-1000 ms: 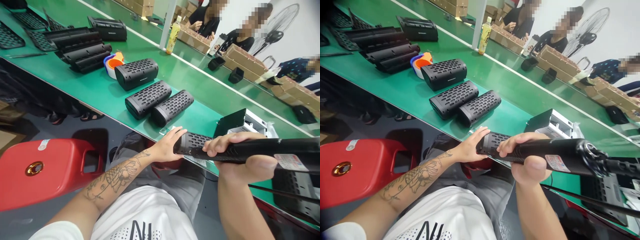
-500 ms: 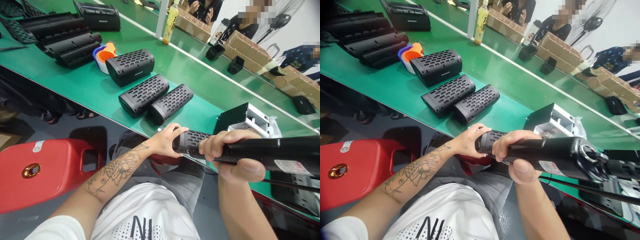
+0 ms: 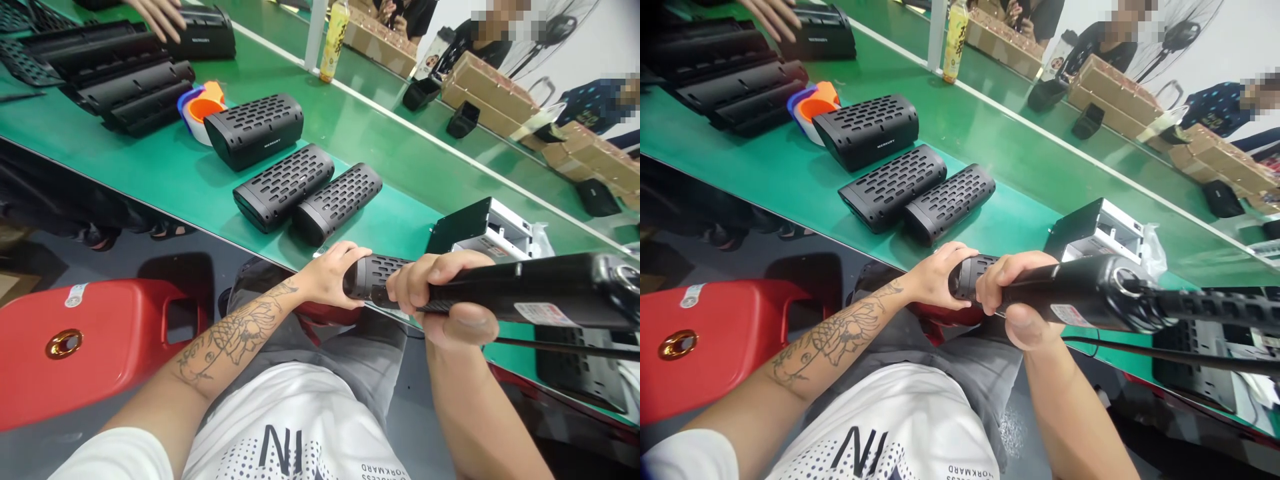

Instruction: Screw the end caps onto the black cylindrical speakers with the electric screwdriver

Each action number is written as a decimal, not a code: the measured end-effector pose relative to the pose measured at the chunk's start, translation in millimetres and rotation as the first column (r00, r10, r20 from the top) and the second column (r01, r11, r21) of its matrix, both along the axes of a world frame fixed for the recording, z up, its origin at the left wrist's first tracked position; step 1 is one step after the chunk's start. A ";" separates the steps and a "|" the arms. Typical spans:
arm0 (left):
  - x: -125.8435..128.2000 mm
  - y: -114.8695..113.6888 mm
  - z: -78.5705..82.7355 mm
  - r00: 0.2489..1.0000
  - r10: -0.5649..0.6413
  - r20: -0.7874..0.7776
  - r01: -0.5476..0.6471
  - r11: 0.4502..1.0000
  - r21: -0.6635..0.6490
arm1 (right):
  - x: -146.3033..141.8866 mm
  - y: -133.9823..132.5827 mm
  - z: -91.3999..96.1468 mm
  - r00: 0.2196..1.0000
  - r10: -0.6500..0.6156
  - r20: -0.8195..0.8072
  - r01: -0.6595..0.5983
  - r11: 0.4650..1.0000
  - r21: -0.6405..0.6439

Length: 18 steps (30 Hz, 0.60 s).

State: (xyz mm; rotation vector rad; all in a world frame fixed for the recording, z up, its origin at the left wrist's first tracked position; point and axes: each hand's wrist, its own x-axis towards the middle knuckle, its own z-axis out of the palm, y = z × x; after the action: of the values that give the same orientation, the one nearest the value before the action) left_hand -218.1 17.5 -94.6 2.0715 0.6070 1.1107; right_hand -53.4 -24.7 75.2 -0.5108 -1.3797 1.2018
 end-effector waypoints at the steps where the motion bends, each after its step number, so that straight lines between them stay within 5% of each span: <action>1: 0.0 0.6 -0.6 1.000 0.006 -0.008 -0.006 1.000 0.009 | 0.0 0.7 -1.1 1.000 -0.007 -0.008 0.007 1.000 0.003; 5: 0.6 2.7 -4.0 1.000 0.006 0.010 -0.006 0.998 0.068 | 0.5 4.3 -3.8 0.999 -0.023 -0.026 0.023 1.000 0.013; 11: -0.4 2.3 -3.8 1.000 0.006 0.003 -0.006 0.997 0.078 | 1.9 8.4 -1.9 0.991 0.118 0.070 -0.122 0.991 0.061; 18: -6.4 0.7 -1.0 1.000 0.013 -0.026 -0.010 0.996 0.092 | 3.4 -6.4 -28.9 0.999 -0.044 0.031 0.042 0.996 0.080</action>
State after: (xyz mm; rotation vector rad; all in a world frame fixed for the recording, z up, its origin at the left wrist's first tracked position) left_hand -224.5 18.2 -95.6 2.1668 0.5916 1.1384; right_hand -49.9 -31.1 46.3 -0.5041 -1.4314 1.1040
